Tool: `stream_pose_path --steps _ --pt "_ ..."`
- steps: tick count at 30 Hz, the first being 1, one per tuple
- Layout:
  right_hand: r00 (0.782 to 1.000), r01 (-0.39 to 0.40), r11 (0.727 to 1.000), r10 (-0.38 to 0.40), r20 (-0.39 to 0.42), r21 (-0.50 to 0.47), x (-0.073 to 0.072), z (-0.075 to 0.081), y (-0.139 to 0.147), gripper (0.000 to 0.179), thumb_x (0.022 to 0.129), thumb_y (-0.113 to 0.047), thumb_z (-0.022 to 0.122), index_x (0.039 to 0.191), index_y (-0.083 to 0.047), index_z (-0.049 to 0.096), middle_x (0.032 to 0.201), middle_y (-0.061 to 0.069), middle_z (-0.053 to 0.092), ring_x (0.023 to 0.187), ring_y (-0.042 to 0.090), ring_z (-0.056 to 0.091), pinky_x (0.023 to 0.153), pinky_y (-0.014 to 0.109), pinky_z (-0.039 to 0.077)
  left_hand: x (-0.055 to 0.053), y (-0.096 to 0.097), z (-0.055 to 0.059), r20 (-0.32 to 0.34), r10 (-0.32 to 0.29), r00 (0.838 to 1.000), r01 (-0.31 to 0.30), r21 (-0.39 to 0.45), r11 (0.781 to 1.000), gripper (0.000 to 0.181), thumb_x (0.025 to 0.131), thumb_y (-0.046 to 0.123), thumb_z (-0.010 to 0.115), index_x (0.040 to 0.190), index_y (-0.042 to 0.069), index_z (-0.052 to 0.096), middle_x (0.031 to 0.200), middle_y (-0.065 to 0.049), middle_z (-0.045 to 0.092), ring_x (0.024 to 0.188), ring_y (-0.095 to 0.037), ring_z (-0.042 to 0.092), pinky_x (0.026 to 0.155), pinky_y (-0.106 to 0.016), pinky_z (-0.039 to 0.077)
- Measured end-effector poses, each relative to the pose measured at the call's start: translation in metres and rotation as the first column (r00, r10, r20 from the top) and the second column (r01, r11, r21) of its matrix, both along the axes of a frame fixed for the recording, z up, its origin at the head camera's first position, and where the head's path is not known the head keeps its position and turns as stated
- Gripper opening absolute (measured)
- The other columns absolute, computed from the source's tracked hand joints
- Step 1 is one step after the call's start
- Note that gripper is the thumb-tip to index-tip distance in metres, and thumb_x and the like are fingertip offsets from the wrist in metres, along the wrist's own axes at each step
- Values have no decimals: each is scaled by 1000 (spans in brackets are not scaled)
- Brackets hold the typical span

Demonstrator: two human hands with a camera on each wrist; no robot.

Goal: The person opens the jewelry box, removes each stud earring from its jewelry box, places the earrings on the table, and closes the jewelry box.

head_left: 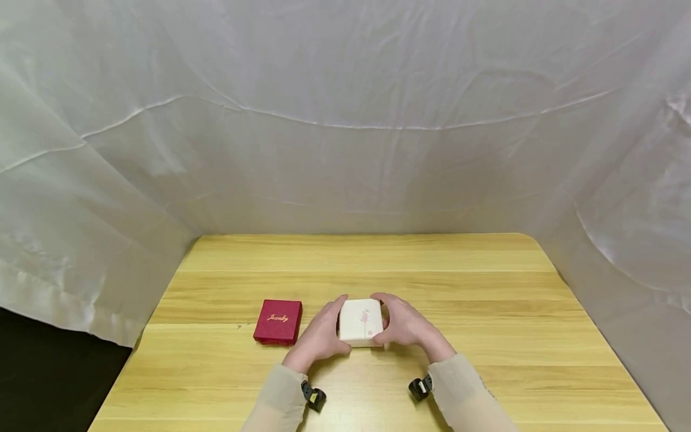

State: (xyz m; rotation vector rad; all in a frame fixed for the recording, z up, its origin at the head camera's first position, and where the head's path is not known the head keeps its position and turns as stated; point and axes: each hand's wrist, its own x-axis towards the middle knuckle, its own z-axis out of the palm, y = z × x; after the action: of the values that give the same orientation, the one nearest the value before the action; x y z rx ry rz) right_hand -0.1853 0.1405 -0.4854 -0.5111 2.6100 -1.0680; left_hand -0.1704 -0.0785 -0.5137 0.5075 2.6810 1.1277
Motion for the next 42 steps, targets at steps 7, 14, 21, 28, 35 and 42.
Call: stream_pose_path --steps 7,14,21,28,35,42 --pt "1000 -15 999 15 4 -38 -1 1 1 90 61 -12 92 137 1 47 109 9 57 78 21 55 69 35 47 1 0 -1 0 4 1000 -4 11 1000 111 57 2 87 152 3 29 138 -17 48 116 -28 51 101 -46 41" --pt "1000 -27 999 27 -16 -38 -2 2 1 84 59 -12 92 132 -3 51 107 6 58 82 22 53 72 36 46 1 0 -2 8 5 1000 -5 16 1000 112 57 2 87 152 3 28 138 -17 47 115 -27 50 101 -47 41" --pt "999 -40 997 41 11 -63 -2 3 2 80 61 -11 90 129 -5 48 100 6 57 75 18 53 66 34 46 0 0 -1 14 8 1000 -8 24 1000 114 56 1 87 153 3 27 139 -17 46 117 -29 50 102 -47 40" --pt "998 -29 995 34 55 -99 0 1 4 83 63 -10 89 132 -8 45 103 10 57 73 17 55 65 33 47 1 -2 -4 33 21 999 -22 36 999 118 57 1 87 155 7 22 146 -17 42 128 -33 45 106 -50 37" --pt "996 -22 989 35 81 -148 1 1 5 85 63 -7 89 135 -7 43 109 13 55 71 18 58 63 34 49 2 -4 -5 23 2 1000 -4 73 997 121 59 2 89 156 7 18 151 -19 37 134 -35 39 108 -51 34" --pt "991 10 978 18 132 -208 1 4 9 90 63 -2 88 138 -6 40 109 13 56 74 21 61 64 36 50 1 -5 -2 34 -14 999 10 89 996 121 62 8 91 156 4 15 132 -10 50 106 -21 54 91 -36 46"
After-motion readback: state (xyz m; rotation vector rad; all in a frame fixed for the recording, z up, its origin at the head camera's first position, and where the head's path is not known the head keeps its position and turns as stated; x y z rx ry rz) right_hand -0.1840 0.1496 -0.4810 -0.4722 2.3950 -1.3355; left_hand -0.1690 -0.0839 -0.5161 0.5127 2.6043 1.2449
